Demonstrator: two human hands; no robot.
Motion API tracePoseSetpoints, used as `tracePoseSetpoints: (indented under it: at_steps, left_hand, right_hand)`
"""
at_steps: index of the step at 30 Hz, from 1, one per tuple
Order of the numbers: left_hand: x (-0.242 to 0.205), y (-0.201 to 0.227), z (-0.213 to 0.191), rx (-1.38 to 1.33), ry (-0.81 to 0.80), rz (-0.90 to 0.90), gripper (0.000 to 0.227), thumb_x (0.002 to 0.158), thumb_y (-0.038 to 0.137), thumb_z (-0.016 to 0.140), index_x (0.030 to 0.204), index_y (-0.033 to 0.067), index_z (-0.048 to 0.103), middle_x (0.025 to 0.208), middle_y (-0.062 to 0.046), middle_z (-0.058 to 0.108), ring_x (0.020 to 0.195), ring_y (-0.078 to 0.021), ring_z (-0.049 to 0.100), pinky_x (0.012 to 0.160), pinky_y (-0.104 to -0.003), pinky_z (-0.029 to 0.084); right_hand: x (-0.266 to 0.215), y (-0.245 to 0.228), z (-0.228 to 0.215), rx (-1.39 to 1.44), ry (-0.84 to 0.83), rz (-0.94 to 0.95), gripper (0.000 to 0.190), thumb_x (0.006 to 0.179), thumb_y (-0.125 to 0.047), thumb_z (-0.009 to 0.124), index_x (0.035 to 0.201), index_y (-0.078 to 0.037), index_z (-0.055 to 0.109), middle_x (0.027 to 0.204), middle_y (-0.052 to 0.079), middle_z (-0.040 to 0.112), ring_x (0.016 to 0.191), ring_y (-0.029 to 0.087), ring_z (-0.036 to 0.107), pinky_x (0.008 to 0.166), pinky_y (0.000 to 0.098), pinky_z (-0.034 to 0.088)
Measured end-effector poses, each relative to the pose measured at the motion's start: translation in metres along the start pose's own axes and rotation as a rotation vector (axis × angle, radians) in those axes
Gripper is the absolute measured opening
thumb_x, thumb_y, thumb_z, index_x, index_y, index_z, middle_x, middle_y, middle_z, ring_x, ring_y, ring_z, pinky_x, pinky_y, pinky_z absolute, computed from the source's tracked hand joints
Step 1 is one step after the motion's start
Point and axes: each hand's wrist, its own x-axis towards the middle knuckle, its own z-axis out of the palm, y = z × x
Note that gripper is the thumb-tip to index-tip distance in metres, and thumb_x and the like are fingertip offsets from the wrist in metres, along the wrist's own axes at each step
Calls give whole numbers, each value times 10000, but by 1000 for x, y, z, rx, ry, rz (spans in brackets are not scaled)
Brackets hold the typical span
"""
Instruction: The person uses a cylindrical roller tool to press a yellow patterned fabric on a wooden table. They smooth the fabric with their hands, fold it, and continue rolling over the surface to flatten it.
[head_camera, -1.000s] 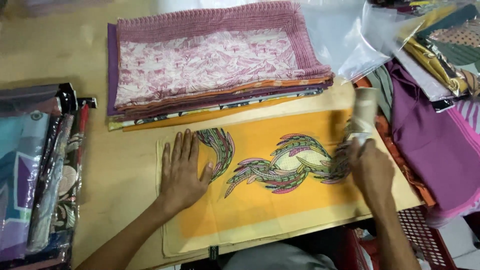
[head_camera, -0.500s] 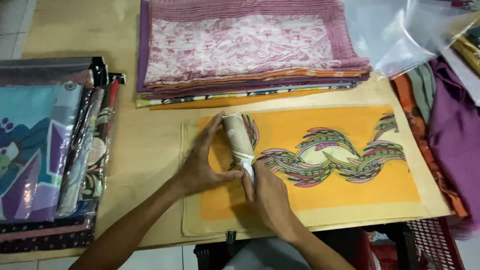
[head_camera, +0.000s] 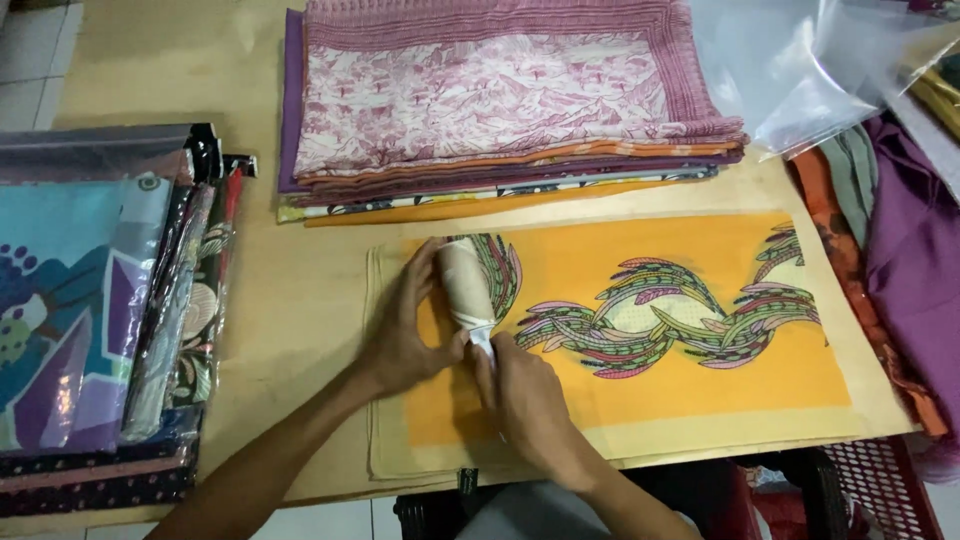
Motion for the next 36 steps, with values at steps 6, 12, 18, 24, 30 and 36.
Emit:
tracePoseSetpoints:
  at_steps: [6, 12, 18, 24, 30, 36]
  left_hand:
    - [-7, -5, 7, 525, -138, 42, 931, 1016, 596, 240, 1586, -11, -177, 1719, -270, 70, 1590, -430, 154, 1273, -542, 154]
    - [-6, -15, 10, 917, -278, -119, 988, 1010, 687, 262, 1618, -10, -84, 1725, -173, -64, 1593, -300, -52, 1258, -441, -29]
    - [-9, -27, 15, 1075, -212, -14, 1045, 994, 750, 359, 1632, -20, 56, 1717, -211, 14, 1587, -329, 0, 1267, -467, -32]
    - [-9, -24, 16, 1070, -171, -40, 1094, 952, 778, 371, 1643, 3, 24, 1725, -185, 15, 1588, -320, 10, 1263, -485, -23]
    - [-1, 5, 9, 857, -290, -210, 1075, 942, 721, 493, 1610, -61, 177, 1677, -313, 134, 1572, -443, 66, 1224, -610, -41]
    - [0, 2, 9, 862, -295, -219, 1079, 937, 726, 483, 1611, -55, 170, 1683, -304, 127, 1573, -437, 65, 1220, -619, -28]
  right_hand:
    - [14, 10, 30, -209, -62, 171, 395, 1109, -491, 401, 970, -135, 499, 757, 175, 678, 673, 499, 626, 589, 586, 463]
    - [24, 57, 42, -522, 101, 28, 372, 1106, -494, 454, 944, -168, 530, 578, 38, 603, 440, 294, 546, 389, 437, 371]
    - [20, 49, 10, -653, 82, 55, 448, 1106, -574, 438, 959, -155, 495, 604, 3, 598, 441, 217, 586, 385, 391, 422]
    - [26, 88, -11, -868, 178, 5, 416, 1134, -522, 389, 989, -151, 511, 536, -66, 567, 365, 175, 552, 325, 361, 362]
    - [29, 62, -69, -710, -39, 358, 566, 1099, -573, 203, 1065, -124, 545, 868, 173, 777, 922, 452, 780, 796, 579, 592]
    - [31, 97, -107, -817, 50, 401, 603, 1110, -490, 204, 1322, -23, 522, 888, 193, 791, 936, 438, 795, 828, 605, 589]
